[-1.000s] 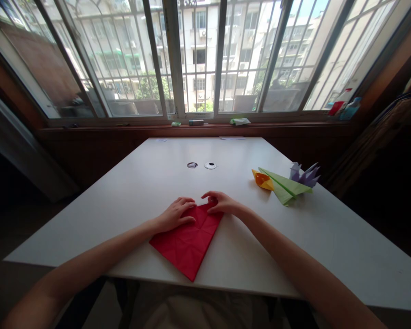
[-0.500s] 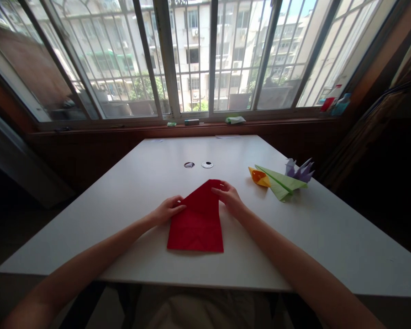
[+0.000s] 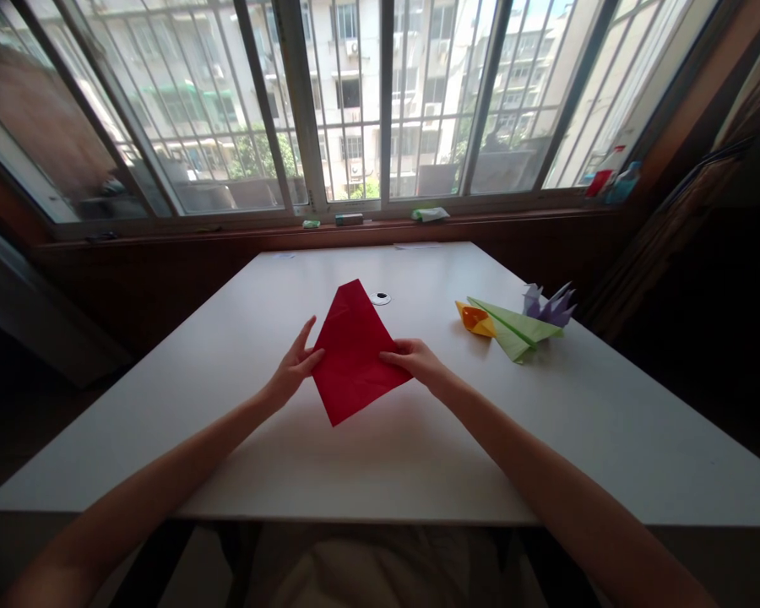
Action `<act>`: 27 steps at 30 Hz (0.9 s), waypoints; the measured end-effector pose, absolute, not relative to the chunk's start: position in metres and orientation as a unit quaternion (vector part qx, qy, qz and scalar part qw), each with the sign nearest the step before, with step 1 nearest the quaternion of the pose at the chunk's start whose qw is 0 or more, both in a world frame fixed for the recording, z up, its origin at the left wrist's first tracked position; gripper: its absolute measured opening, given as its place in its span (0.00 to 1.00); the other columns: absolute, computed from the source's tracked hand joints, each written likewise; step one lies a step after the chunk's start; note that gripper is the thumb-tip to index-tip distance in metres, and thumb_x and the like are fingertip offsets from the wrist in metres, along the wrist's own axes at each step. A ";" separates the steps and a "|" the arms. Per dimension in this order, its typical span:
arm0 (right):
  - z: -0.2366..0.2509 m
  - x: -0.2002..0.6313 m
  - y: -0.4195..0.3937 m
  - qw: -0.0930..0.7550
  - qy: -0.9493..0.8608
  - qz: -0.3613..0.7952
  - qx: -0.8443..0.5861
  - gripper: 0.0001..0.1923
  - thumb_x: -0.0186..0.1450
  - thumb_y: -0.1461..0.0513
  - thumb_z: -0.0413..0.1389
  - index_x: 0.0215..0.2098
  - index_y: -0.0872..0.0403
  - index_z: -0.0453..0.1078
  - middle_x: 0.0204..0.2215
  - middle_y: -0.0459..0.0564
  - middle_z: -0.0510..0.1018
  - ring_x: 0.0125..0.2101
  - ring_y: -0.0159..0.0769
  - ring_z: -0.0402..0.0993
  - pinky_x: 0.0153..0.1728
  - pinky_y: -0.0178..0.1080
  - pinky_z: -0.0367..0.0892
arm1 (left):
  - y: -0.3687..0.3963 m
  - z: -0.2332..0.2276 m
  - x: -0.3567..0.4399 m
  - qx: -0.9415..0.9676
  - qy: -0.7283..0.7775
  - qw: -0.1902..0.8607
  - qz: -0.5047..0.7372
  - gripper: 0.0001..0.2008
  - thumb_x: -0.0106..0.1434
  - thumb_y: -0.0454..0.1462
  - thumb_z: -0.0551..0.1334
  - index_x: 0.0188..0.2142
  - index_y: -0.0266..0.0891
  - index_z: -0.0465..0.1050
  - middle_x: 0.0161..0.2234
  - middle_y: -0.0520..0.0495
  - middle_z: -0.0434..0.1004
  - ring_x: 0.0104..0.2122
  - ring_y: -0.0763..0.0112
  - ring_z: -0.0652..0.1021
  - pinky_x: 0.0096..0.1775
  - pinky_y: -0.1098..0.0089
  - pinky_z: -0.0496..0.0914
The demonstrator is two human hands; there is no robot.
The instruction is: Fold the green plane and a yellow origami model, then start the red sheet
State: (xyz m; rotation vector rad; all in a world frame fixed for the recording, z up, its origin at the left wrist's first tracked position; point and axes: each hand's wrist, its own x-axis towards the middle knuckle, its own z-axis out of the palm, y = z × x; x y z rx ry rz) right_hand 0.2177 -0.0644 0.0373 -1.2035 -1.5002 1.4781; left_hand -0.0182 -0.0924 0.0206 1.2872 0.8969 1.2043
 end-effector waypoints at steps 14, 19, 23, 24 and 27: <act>0.041 0.209 -0.092 0.256 -0.951 -0.015 -0.174 0.39 0.57 0.53 0.59 0.62 0.52 0.51 0.60 0.55 0.59 0.61 0.44 0.51 0.59 0.51 0.54 | -0.092 0.010 -0.009 0.337 0.415 0.657 0.531 0.08 0.58 0.27 0.57 0.36 0.32 0.73 0.34 0.43 0.78 0.30 0.74 0.76 0.35 0.72 0.71; 0.036 0.202 -0.098 0.266 -0.952 -0.075 -0.131 0.19 0.66 0.64 0.48 0.56 0.55 0.62 0.53 0.52 0.71 0.56 0.40 0.63 0.55 0.47 0.62 | -0.096 0.008 -0.007 0.331 0.399 0.658 0.547 0.07 0.58 0.28 0.58 0.37 0.34 0.71 0.35 0.46 0.77 0.32 0.74 0.76 0.35 0.73 0.71; 0.034 0.203 -0.096 0.255 -0.954 -0.073 -0.138 0.17 0.67 0.67 0.46 0.52 0.55 0.67 0.49 0.52 0.75 0.52 0.40 0.69 0.52 0.47 0.67 | -0.096 0.009 -0.008 0.338 0.390 0.659 0.547 0.05 0.57 0.29 0.59 0.35 0.34 0.70 0.33 0.47 0.77 0.29 0.76 0.76 0.34 0.75 0.71; 0.034 0.204 -0.096 0.257 -0.954 -0.068 -0.137 0.16 0.67 0.67 0.46 0.50 0.54 0.68 0.47 0.51 0.76 0.50 0.39 0.70 0.51 0.46 0.68 | -0.096 0.010 -0.008 0.342 0.387 0.661 0.544 0.06 0.57 0.29 0.60 0.35 0.34 0.71 0.33 0.47 0.77 0.30 0.76 0.76 0.34 0.75 0.70; 0.035 0.205 -0.095 0.275 -0.951 -0.054 -0.131 0.15 0.66 0.68 0.46 0.48 0.55 0.70 0.45 0.51 0.77 0.48 0.38 0.72 0.48 0.44 0.70 | -0.097 0.011 -0.008 0.354 0.380 0.677 0.522 0.08 0.56 0.31 0.63 0.37 0.33 0.72 0.34 0.46 0.77 0.32 0.74 0.76 0.35 0.74 0.71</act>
